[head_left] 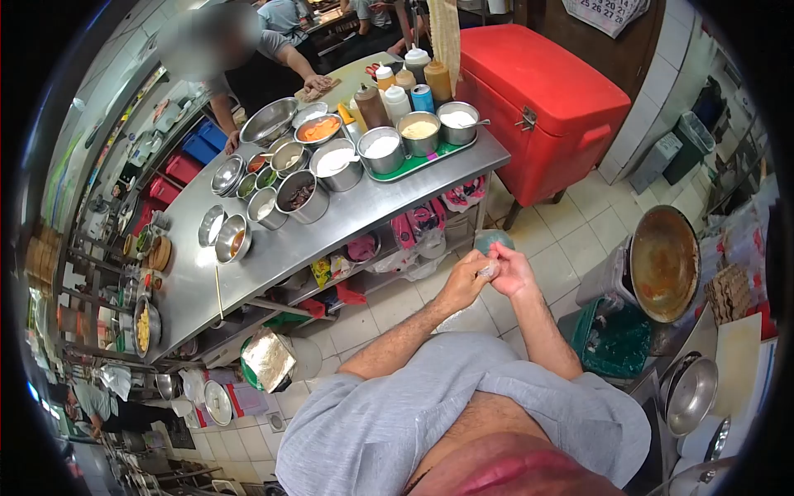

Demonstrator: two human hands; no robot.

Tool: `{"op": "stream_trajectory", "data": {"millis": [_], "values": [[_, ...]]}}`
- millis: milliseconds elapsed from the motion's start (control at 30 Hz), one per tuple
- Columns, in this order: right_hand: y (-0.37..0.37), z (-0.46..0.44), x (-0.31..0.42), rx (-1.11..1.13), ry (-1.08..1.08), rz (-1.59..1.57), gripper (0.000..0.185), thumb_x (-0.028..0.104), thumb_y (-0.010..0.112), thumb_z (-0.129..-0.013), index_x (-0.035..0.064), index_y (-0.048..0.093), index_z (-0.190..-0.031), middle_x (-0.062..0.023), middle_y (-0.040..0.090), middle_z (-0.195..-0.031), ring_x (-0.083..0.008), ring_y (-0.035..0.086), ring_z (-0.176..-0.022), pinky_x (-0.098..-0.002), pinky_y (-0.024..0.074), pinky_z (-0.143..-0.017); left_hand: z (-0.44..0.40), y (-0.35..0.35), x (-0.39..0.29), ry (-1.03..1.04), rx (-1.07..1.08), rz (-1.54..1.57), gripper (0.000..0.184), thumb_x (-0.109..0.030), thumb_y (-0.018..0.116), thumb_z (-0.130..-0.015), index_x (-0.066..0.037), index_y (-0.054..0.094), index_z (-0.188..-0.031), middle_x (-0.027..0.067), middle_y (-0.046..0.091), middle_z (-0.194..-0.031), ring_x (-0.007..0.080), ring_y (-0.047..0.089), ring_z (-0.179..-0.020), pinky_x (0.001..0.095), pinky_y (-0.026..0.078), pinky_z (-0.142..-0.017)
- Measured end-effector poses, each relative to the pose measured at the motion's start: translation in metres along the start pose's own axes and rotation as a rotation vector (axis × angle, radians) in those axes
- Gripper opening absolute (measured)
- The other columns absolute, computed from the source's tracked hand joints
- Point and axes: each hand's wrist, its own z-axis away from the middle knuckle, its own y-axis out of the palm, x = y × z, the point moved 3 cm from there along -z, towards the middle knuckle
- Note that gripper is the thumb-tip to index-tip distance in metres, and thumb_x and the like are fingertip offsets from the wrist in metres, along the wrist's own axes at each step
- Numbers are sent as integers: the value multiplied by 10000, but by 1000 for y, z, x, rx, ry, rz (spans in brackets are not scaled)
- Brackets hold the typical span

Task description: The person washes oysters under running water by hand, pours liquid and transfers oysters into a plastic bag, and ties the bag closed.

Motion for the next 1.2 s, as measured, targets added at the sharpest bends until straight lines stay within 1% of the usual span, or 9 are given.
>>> {"op": "stream_trajectory", "data": {"millis": [267, 333, 433, 767, 967, 1000, 1067, 1133, 1200], "values": [[34, 18, 7, -80, -27, 111, 98, 111, 584, -807, 43, 516, -823, -17, 501, -686, -95, 468, -574, -232, 401, -505, 0, -1, -3, -134, -256, 300, 167, -140, 587, -829, 0, 634, -905, 60, 550, -827, 128, 519, -761, 250, 429, -677], [47, 14, 6, 198, 17, 222, 65, 97, 578, -795, 47, 543, -819, -19, 541, -673, -94, 501, -574, -229, 385, -494, 1, -9, -10, -183, -375, 393, 170, -128, 586, -838, 23, 624, -906, 42, 572, -827, 86, 528, -734, 208, 446, -638], [69, 11, -4, 182, -121, 393, 54, 49, 592, -761, 43, 539, -768, -3, 518, -639, -79, 429, -481, -223, 338, -430, 4, -22, -6, -153, -470, 467, 154, -101, 606, -818, 18, 621, -916, 41, 574, -821, 83, 525, -742, 212, 442, -640], [155, -19, -63, 253, -361, 1062, 80, 87, 573, -762, 13, 572, -732, 7, 529, -646, -48, 458, -508, -192, 354, -407, 23, -129, 2, -22, -630, 95, 89, -45, 595, -799, -3, 606, -877, 66, 586, -790, 122, 534, -693, 241, 423, -606], [213, -59, -110, 358, -574, 1615, 215, 172, 528, -798, -29, 548, -724, -67, 506, -565, -95, 462, -551, -300, 400, -524, 33, -216, -6, 148, -699, -246, 78, -10, 616, -760, -11, 615, -838, 65, 578, -773, 128, 535, -667, 232, 424, -588], [224, -62, -117, 449, -676, 1714, 214, 168, 515, -804, -25, 555, -720, -61, 510, -565, -96, 468, -551, -290, 397, -515, 35, -231, -7, 232, -695, -369, 104, -12, 634, -720, -26, 624, -822, 90, 585, -773, 196, 546, -666, 272, 440, -599], [256, -51, -137, 400, -410, 1784, 209, 177, 493, -811, 12, 575, -712, -15, 500, -569, -76, 446, -524, -252, 372, -466, 43, -259, -7, 313, -664, -508, 122, -60, 658, -694, -62, 627, -813, 76, 570, -741, 242, 515, -683, 331, 410, -621], [267, -68, -153, 495, -428, 1888, 209, 189, 491, -815, 38, 534, -678, 37, 414, -559, -56, 395, -500, -236, 322, -430, 54, -276, -5, 378, -708, -571, 88, -123, 643, -711, -90, 620, -790, 41, 553, -731, 213, 501, -703, 341, 372, -694], [278, -84, -169, 686, -380, 1925, 173, 150, 497, -806, 7, 551, -725, 17, 447, -583, -61, 416, -517, -236, 344, -443, 66, -295, -6, 355, -735, -654, 79, -160, 628, -729, -99, 616, -778, 24, 543, -726, 198, 501, -725, 344, 352, -743]]}}
